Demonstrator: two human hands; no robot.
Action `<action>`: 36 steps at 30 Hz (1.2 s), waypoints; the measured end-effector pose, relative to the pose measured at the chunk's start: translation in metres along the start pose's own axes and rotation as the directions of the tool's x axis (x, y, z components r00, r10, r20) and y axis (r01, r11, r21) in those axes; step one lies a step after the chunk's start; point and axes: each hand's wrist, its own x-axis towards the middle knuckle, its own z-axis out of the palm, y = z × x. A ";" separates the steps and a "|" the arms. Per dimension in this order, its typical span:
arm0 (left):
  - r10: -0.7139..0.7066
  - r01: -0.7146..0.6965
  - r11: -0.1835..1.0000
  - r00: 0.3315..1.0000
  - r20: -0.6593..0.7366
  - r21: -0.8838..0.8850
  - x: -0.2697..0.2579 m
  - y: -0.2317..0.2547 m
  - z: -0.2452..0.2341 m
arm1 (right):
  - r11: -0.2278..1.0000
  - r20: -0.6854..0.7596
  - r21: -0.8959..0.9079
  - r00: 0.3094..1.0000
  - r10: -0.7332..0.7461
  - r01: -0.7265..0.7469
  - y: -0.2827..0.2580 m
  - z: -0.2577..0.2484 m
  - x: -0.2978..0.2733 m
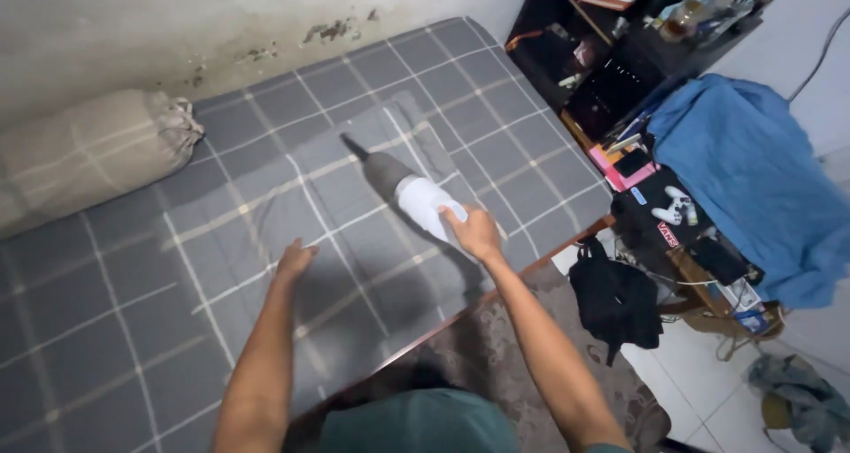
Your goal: The person is using a handheld vacuum cleaner to clean a bed and folding a blanket.
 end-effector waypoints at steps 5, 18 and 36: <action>-0.030 0.028 0.992 1.000 -0.011 -0.124 -0.022 0.046 0.013 | 0.997 -0.064 -0.014 0.995 0.078 -0.079 0.050 -0.021 0.035; -0.035 0.032 0.996 0.999 0.036 0.078 -0.041 0.051 0.054 | 0.996 -0.044 0.038 0.996 0.082 -0.080 0.034 -0.051 0.032; 0.060 -0.086 0.928 0.995 0.080 0.364 -0.114 -0.088 -0.071 | 0.994 0.111 0.110 0.994 0.001 -0.013 -0.111 0.084 -0.120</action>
